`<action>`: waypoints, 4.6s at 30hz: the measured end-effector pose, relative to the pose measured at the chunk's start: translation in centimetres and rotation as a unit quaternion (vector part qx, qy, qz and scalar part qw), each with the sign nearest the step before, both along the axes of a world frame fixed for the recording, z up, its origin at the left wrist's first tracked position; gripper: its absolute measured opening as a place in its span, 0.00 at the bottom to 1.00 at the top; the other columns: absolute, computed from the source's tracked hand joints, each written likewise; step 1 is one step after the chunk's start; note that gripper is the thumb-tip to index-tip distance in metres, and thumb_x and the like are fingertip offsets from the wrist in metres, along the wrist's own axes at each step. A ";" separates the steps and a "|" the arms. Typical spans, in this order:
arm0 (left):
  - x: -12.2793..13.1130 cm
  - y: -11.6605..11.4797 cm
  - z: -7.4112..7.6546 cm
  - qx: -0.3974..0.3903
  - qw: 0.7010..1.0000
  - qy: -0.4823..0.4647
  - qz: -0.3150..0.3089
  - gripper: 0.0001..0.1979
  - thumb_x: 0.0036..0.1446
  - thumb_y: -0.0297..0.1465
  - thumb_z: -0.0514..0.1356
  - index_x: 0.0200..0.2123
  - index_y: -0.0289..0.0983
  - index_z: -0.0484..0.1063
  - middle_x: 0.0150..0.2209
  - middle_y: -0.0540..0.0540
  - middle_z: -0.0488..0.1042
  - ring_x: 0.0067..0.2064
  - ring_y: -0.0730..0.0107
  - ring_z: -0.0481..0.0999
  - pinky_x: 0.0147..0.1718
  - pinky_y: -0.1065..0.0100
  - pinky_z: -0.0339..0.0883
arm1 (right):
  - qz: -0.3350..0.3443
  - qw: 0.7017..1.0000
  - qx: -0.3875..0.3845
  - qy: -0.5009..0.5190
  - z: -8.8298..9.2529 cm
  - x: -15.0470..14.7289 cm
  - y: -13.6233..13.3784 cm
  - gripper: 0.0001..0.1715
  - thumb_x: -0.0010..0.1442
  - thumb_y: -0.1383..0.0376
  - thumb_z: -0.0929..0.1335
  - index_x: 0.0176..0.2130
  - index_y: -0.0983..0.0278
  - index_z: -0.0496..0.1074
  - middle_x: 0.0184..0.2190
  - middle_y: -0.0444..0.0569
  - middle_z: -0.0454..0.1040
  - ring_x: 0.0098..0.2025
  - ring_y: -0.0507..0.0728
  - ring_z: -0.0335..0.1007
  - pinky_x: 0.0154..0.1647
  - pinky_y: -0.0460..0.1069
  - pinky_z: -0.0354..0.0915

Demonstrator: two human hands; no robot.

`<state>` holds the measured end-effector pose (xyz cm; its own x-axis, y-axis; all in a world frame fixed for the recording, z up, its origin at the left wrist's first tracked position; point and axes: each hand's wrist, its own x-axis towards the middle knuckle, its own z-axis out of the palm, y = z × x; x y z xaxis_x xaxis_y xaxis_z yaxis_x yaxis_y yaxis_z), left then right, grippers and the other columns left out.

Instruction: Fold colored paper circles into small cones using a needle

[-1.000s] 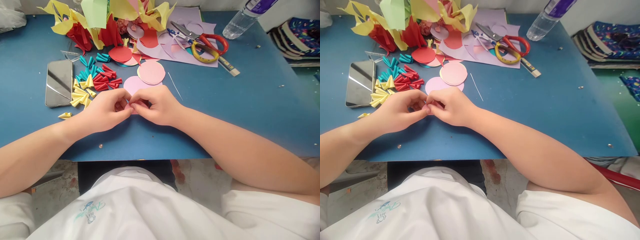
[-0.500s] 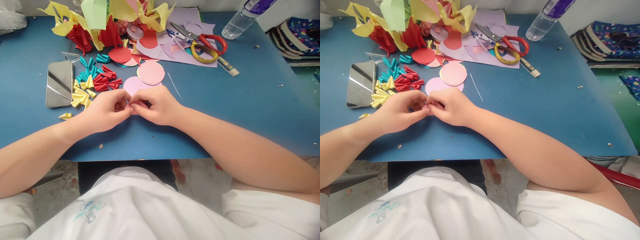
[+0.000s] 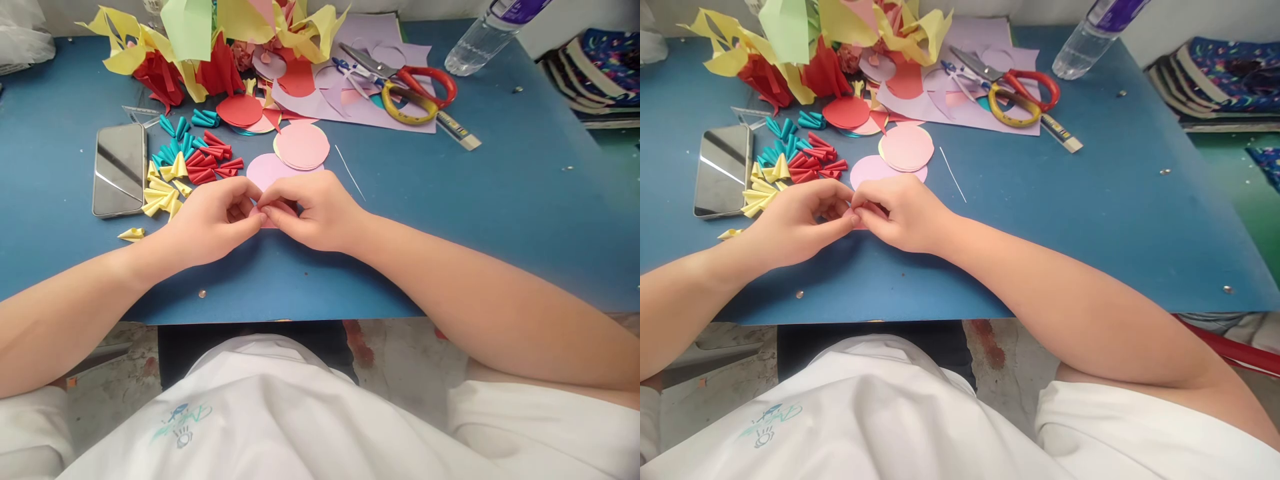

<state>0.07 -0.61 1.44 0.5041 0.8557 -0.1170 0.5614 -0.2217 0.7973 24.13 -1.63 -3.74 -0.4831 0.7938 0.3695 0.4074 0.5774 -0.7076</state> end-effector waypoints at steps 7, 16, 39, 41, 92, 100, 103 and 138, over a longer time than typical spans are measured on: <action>-0.1 0.2 -0.3 -0.021 0.999 -0.035 0.002 0.13 0.65 0.44 0.74 0.46 0.43 0.83 0.38 0.46 0.83 0.39 0.58 0.85 0.39 0.61 0.75 | -0.030 0.999 0.012 0.005 -0.1 -0.1 -0.1 0.07 0.74 0.58 0.75 0.42 0.56 0.85 0.32 0.47 0.82 0.33 0.61 0.73 0.42 0.59 0.77; 0.1 0.3 -0.2 0.008 0.997 -0.065 0.051 0.09 0.65 0.38 0.74 0.43 0.40 0.84 0.40 0.46 0.86 0.41 0.62 0.81 0.41 0.60 0.74 | -0.049 0.998 -0.020 0.044 1.0 -0.2 -0.9 0.08 0.78 0.64 0.71 0.50 0.58 0.84 0.33 0.46 0.79 0.34 0.60 0.75 0.44 0.59 0.78; -0.1 0.6 -1.1 -0.033 0.992 -0.114 0.050 0.18 0.62 0.38 0.78 0.51 0.42 0.79 0.45 0.46 0.90 0.46 0.59 0.90 0.47 0.59 0.83 | -0.062 0.991 -0.061 0.102 -0.3 0.0 0.1 0.16 0.76 0.51 0.81 0.48 0.61 0.86 0.40 0.49 0.86 0.40 0.60 0.79 0.48 0.58 0.80; -0.1 0.6 -1.0 -0.042 0.992 -0.112 0.051 0.18 0.63 0.38 0.78 0.51 0.41 0.80 0.45 0.44 0.90 0.46 0.59 0.90 0.47 0.59 0.83 | -0.060 0.991 -0.067 0.101 -0.1 -0.1 0.1 0.13 0.75 0.53 0.81 0.46 0.59 0.86 0.41 0.49 0.87 0.41 0.60 0.80 0.49 0.58 0.81; -0.4 1.6 -1.8 -0.095 0.956 -0.236 0.148 0.30 0.50 0.41 0.88 0.50 0.44 0.80 0.35 0.51 0.84 0.38 0.60 0.84 0.38 0.62 0.73 | -0.081 0.943 -0.167 0.276 0.0 -0.5 0.6 0.39 0.57 0.38 0.92 0.42 0.55 0.74 0.36 0.41 0.78 0.35 0.55 0.71 0.38 0.54 0.69; -0.2 1.3 -1.7 -0.085 0.953 -0.249 0.153 0.19 0.52 0.43 0.87 0.36 0.41 0.85 0.39 0.46 0.86 0.46 0.55 0.87 0.53 0.56 0.82 | -0.076 0.934 -0.196 0.288 -0.3 -0.5 1.1 0.40 0.50 0.36 0.93 0.40 0.56 0.81 0.39 0.44 0.81 0.42 0.59 0.79 0.45 0.56 0.82; -0.3 1.4 -1.8 -0.092 0.951 -0.254 0.148 0.19 0.50 0.43 0.87 0.37 0.42 0.86 0.40 0.46 0.87 0.48 0.53 0.89 0.55 0.54 0.83 | -0.067 0.927 -0.216 0.299 -0.3 -0.5 1.3 0.40 0.48 0.38 0.94 0.40 0.56 0.81 0.39 0.44 0.81 0.42 0.59 0.80 0.47 0.57 0.83; -0.8 0.6 -1.1 0.038 0.966 -0.222 0.131 0.16 0.70 0.48 0.78 0.52 0.44 0.89 0.60 0.41 0.92 0.67 0.45 0.88 0.67 0.46 0.84 | -0.087 0.922 -0.181 0.332 -0.5 -1.3 0.7 0.41 0.55 0.33 0.91 0.45 0.54 0.78 0.35 0.43 0.79 0.37 0.60 0.77 0.43 0.58 0.79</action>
<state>-0.69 -0.04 0.36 0.2554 0.9581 0.1295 0.2134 -0.1866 0.9590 22.87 -0.92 -4.25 -0.0991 0.9674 0.2332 -0.1206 0.2209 -0.9678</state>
